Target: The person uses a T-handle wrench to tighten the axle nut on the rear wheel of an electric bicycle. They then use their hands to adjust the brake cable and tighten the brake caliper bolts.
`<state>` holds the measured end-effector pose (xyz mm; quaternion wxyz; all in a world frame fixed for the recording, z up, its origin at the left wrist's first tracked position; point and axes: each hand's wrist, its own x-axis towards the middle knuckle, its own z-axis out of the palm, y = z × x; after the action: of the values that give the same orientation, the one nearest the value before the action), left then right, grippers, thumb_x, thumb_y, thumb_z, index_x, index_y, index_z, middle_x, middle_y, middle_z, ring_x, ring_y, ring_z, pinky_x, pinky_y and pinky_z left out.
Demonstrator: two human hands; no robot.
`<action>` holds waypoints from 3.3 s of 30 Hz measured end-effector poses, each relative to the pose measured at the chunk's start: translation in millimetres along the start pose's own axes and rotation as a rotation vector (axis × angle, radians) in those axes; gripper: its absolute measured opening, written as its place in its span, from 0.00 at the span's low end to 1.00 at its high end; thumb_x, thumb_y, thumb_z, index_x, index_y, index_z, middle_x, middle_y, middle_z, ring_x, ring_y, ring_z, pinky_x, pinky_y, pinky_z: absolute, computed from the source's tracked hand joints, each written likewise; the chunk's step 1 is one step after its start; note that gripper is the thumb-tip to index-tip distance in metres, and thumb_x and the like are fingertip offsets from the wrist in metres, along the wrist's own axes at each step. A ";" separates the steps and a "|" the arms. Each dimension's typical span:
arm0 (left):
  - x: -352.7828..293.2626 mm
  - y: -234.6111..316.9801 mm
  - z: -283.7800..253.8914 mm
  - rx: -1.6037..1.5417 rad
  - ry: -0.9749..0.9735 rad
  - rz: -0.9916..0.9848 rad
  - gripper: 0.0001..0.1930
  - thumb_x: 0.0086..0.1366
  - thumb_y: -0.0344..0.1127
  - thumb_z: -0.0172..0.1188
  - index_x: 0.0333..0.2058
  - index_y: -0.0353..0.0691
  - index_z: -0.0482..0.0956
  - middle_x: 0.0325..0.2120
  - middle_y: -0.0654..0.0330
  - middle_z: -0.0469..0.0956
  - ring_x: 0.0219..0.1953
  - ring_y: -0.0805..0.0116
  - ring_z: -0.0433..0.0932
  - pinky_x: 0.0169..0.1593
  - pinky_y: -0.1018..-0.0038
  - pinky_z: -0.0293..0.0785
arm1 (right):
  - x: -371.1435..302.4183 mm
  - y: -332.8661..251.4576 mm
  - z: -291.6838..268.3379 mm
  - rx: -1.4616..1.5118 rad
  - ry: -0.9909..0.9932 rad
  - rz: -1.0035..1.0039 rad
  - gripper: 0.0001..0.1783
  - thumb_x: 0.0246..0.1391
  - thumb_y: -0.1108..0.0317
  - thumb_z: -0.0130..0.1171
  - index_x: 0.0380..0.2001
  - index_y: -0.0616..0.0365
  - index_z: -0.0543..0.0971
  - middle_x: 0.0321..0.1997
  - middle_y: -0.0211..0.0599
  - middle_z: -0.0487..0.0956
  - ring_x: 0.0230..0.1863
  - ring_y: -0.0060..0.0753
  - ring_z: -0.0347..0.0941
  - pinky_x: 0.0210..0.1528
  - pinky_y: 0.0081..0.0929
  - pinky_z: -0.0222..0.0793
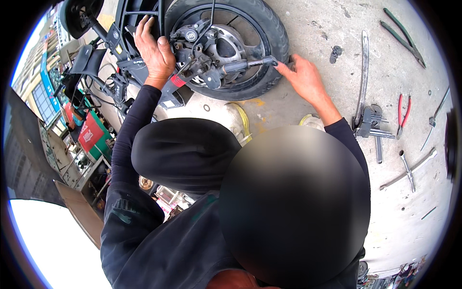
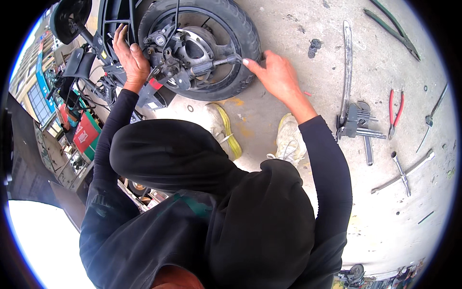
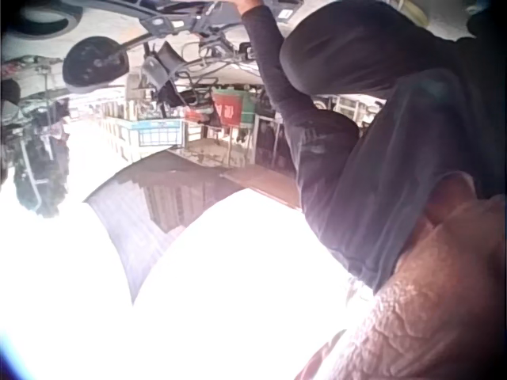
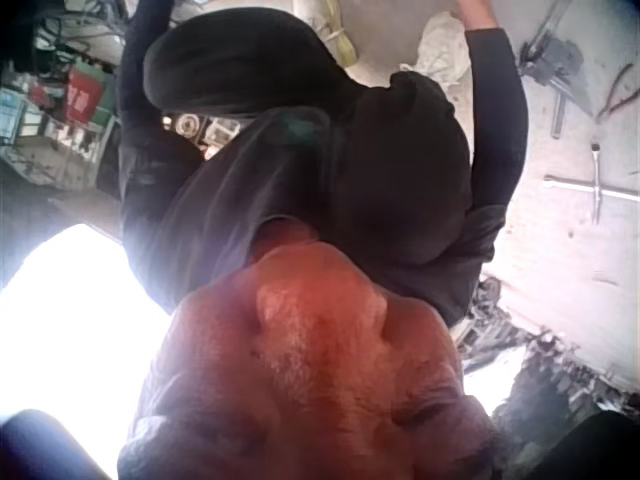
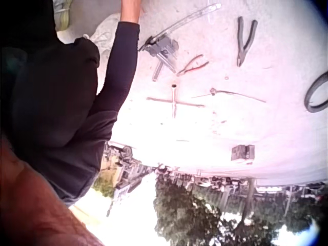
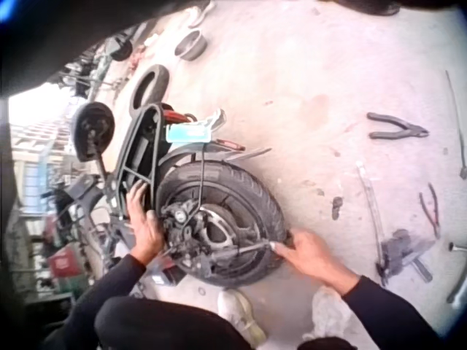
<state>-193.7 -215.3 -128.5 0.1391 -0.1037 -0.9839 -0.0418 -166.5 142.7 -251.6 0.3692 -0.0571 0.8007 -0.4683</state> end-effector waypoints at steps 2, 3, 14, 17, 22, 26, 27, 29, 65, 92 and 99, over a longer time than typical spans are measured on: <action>-1.4 -1.6 -0.7 0.002 0.008 0.010 0.36 0.76 0.60 0.35 0.62 0.30 0.67 0.62 0.41 0.66 0.64 0.42 0.64 0.69 0.53 0.52 | -3.9 2.0 5.5 0.049 -0.080 0.051 0.38 0.60 0.36 0.60 0.42 0.70 0.78 0.33 0.60 0.83 0.41 0.63 0.82 0.44 0.50 0.75; -1.1 -1.9 -1.6 -0.008 0.003 0.006 0.35 0.76 0.60 0.35 0.62 0.31 0.67 0.63 0.41 0.66 0.64 0.42 0.64 0.69 0.53 0.52 | -8.9 5.2 16.9 0.148 0.011 0.039 0.39 0.59 0.35 0.61 0.44 0.71 0.78 0.33 0.59 0.83 0.40 0.60 0.82 0.43 0.49 0.75; -5.8 -2.8 -3.1 -0.018 -0.011 -0.012 0.26 0.73 0.49 0.49 0.60 0.35 0.70 0.62 0.44 0.66 0.65 0.42 0.62 0.69 0.51 0.53 | 3.6 2.9 17.5 0.176 0.134 0.016 0.41 0.61 0.33 0.57 0.42 0.71 0.78 0.24 0.54 0.78 0.30 0.57 0.79 0.36 0.48 0.72; 0.0 2.4 -9.9 0.070 -0.010 0.049 0.25 0.75 0.47 0.50 0.62 0.35 0.68 0.64 0.44 0.64 0.66 0.43 0.62 0.69 0.52 0.55 | 0.4 9.7 32.7 0.176 0.223 -0.017 0.41 0.62 0.33 0.55 0.41 0.71 0.77 0.25 0.57 0.79 0.32 0.62 0.79 0.37 0.50 0.72; 49.3 38.2 -39.3 -0.032 -0.323 0.406 0.27 0.65 0.29 0.63 0.63 0.41 0.71 0.58 0.52 0.73 0.60 0.50 0.73 0.66 0.58 0.66 | 9.8 11.4 22.6 0.146 0.154 -0.011 0.41 0.63 0.32 0.54 0.42 0.71 0.78 0.28 0.59 0.81 0.36 0.64 0.80 0.41 0.50 0.73; 69.6 36.0 -37.3 -0.227 -0.763 0.340 0.35 0.61 0.22 0.62 0.67 0.48 0.69 0.63 0.51 0.70 0.65 0.49 0.69 0.69 0.61 0.68 | 23.9 5.2 9.9 0.127 0.179 -0.073 0.43 0.62 0.31 0.54 0.43 0.72 0.80 0.31 0.61 0.82 0.40 0.63 0.81 0.43 0.50 0.74; 75.2 32.0 -37.6 -0.230 -0.829 0.320 0.36 0.60 0.21 0.62 0.67 0.49 0.69 0.63 0.53 0.70 0.65 0.49 0.70 0.70 0.61 0.68 | 29.9 -0.1 4.3 0.120 0.176 -0.081 0.44 0.61 0.31 0.55 0.43 0.72 0.80 0.32 0.61 0.82 0.40 0.63 0.81 0.43 0.50 0.74; 80.2 23.5 -33.4 -0.226 -0.858 0.350 0.39 0.56 0.17 0.62 0.67 0.53 0.70 0.65 0.55 0.69 0.64 0.50 0.73 0.69 0.62 0.70 | 44.0 -11.8 -8.2 0.106 0.213 -0.111 0.46 0.59 0.29 0.56 0.46 0.72 0.81 0.34 0.62 0.83 0.42 0.62 0.82 0.46 0.48 0.75; 100.6 30.2 -49.0 -0.406 -0.819 0.426 0.31 0.42 0.28 0.68 0.51 0.35 0.82 0.46 0.45 0.82 0.47 0.43 0.81 0.49 0.59 0.79 | 8.3 -33.5 -1.3 -0.026 0.255 0.099 0.39 0.62 0.37 0.59 0.47 0.72 0.81 0.23 0.49 0.80 0.29 0.47 0.80 0.38 0.42 0.73; 111.0 36.4 -50.0 -0.360 -0.841 0.397 0.32 0.40 0.30 0.69 0.51 0.34 0.81 0.44 0.47 0.83 0.45 0.46 0.82 0.48 0.61 0.78 | -23.9 4.7 58.5 0.576 0.163 0.147 0.34 0.55 0.50 0.73 0.51 0.72 0.80 0.47 0.47 0.85 0.49 0.29 0.80 0.55 0.29 0.73; 109.9 35.5 -50.3 -0.375 -0.816 0.399 0.33 0.39 0.30 0.71 0.51 0.34 0.81 0.46 0.46 0.83 0.47 0.45 0.82 0.50 0.60 0.78 | 78.5 -47.7 -57.4 0.249 0.168 -0.181 0.43 0.52 0.37 0.69 0.50 0.71 0.82 0.42 0.52 0.87 0.48 0.42 0.85 0.51 0.36 0.79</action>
<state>-276.0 -165.1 -47.4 -0.2733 -0.3213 -0.8947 -0.1470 -272.2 122.5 -239.5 0.2615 -0.0433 0.7562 -0.5982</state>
